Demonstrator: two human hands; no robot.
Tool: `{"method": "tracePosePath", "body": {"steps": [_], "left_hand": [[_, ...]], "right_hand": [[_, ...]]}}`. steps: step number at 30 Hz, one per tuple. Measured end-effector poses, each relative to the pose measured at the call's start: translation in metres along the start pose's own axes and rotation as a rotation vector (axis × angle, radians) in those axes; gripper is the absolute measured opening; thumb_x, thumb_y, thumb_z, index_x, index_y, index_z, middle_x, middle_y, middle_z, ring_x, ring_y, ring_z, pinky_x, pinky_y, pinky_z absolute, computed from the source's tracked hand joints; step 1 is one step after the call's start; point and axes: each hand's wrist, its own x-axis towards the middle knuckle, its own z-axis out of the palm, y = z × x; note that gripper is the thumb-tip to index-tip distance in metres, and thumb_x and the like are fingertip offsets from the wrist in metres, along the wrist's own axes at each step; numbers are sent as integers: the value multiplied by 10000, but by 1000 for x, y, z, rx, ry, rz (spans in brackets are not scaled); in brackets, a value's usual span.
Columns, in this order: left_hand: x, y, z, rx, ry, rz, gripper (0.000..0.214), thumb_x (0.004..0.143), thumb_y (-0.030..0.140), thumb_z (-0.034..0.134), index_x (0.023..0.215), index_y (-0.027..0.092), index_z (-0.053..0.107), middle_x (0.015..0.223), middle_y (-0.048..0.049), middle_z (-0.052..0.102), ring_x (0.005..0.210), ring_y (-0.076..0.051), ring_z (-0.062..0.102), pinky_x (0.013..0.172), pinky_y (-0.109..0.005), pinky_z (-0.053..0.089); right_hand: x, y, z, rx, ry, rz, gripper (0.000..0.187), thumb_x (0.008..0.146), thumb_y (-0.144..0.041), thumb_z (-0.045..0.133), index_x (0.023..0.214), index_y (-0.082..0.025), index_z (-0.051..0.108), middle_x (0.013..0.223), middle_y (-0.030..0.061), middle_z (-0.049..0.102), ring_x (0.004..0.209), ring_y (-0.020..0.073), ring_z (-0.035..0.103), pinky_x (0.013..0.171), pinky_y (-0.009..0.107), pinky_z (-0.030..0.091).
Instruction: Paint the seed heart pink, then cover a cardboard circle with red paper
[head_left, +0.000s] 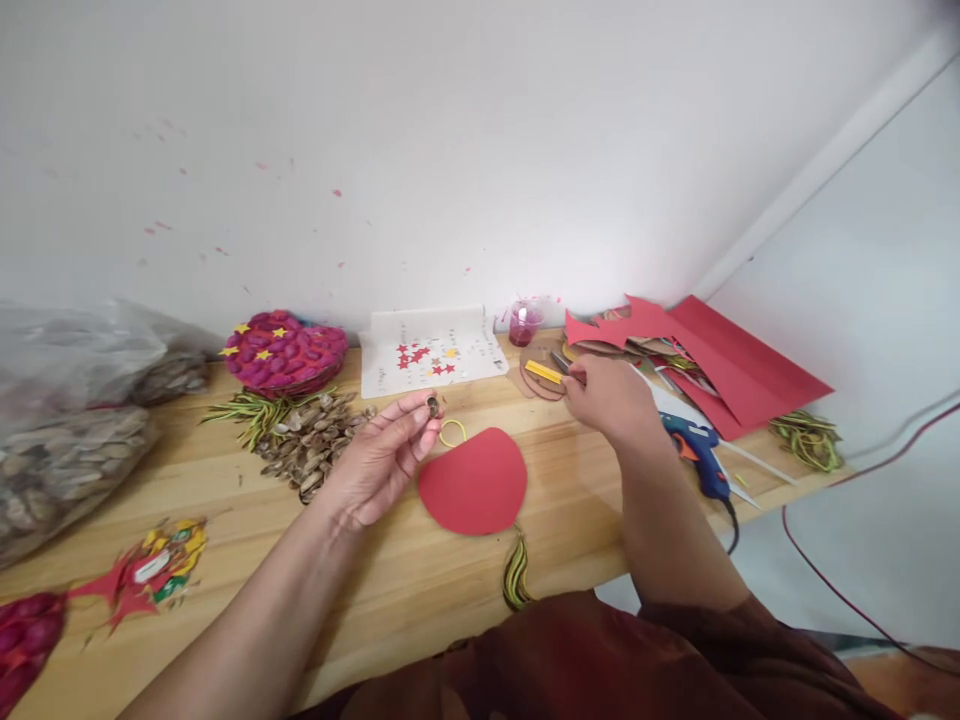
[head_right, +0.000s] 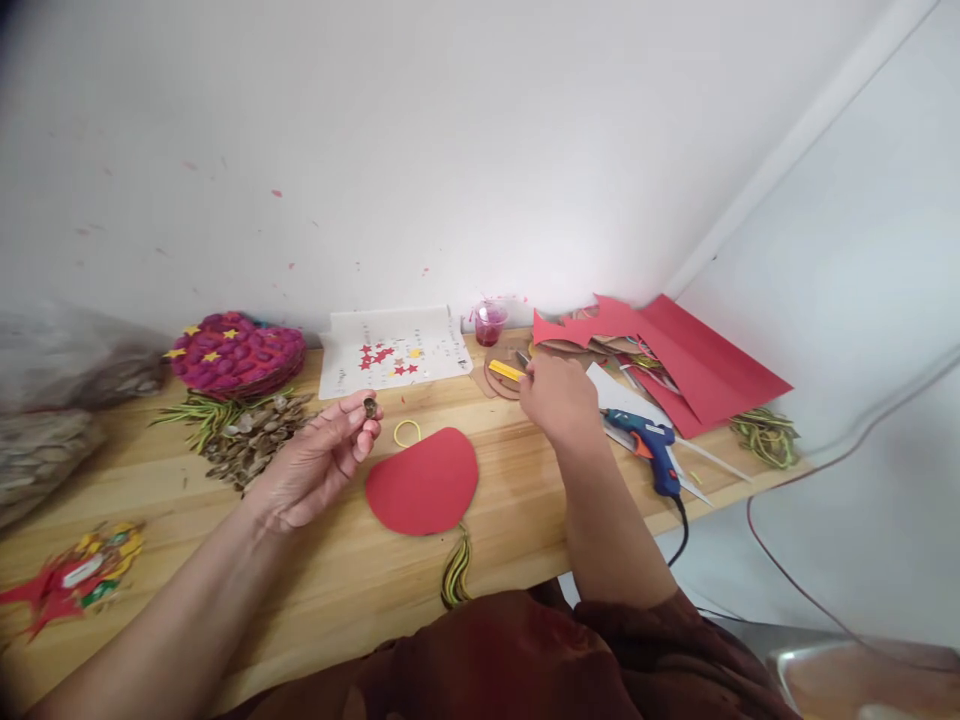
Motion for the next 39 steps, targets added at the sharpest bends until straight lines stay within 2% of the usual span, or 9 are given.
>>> {"method": "tracePosePath", "body": {"steps": [5, 8, 13, 17, 20, 24, 26, 31, 39], "left_hand": [[-2, 1, 1, -9, -52, 40, 202, 835, -22, 668, 970, 107, 746, 822, -61, 749, 633, -76, 701, 604, -122, 604], [-2, 0, -1, -2, -71, 45, 211, 826, -15, 688, 996, 98, 739, 836, -61, 751, 644, -80, 707, 616, -128, 609], [-1, -2, -3, -4, -78, 50, 203, 827, -7, 698, 997, 100, 731, 829, -61, 752, 678, -90, 723, 641, -134, 611], [-1, -1, -3, -26, -97, 47, 197, 835, -9, 687, 1002, 91, 722, 826, -63, 752, 675, -86, 720, 649, -135, 607], [-2, -1, -2, -47, -108, 46, 183, 847, -6, 675, 997, 91, 716, 834, -67, 755, 676, -84, 719, 648, -134, 602], [-4, 0, -3, -64, -117, 38, 180, 855, -2, 671, 1001, 91, 722, 820, -65, 749, 682, -88, 721, 656, -138, 603], [-4, 1, -3, -68, -129, 37, 187, 859, -4, 664, 1009, 89, 726, 809, -65, 744, 683, -89, 722, 661, -141, 605], [-3, 2, -3, -84, -131, 51, 197, 865, -13, 650, 1020, 77, 732, 781, -54, 728, 674, -85, 717, 662, -138, 605], [2, 0, -4, -115, -68, 44, 190, 879, -36, 612, 944, 86, 743, 770, -46, 738, 654, -86, 723, 640, -137, 609]], "right_hand": [[0, 24, 2, -95, -136, 137, 206, 858, -290, 587, 934, -167, 734, 962, 186, 759, 982, 357, 695, 766, 388, 466], [5, 30, 16, -99, -192, 182, 290, 839, -274, 601, 1091, -155, 683, 1017, 185, 759, 960, 333, 711, 723, 356, 461], [12, 30, 29, -66, -185, 189, 327, 843, -280, 578, 1137, -150, 642, 1107, 195, 743, 1004, 330, 710, 698, 342, 450], [3, 32, 18, -17, -159, 166, 256, 832, -348, 585, 987, -169, 682, 1011, 177, 754, 951, 336, 716, 690, 355, 459], [-12, 25, 6, 181, -45, 183, 348, 797, -381, 639, 1073, -170, 656, 970, 130, 755, 869, 282, 714, 698, 342, 490], [-35, -13, -1, 820, -146, -82, 396, 779, -467, 673, 1067, -196, 656, 849, 64, 726, 674, 189, 651, 588, 297, 494], [-42, -38, 0, 905, -231, -197, 346, 790, -487, 683, 981, -200, 661, 765, 33, 688, 620, 157, 600, 540, 271, 453], [-41, -76, 3, 812, -160, -412, 253, 798, -436, 703, 810, -225, 562, 666, -33, 582, 586, 118, 501, 551, 256, 402], [-36, -76, 12, 467, -30, -543, 346, 763, -507, 734, 775, -232, 524, 692, -36, 562, 621, 132, 492, 572, 273, 334]]}}
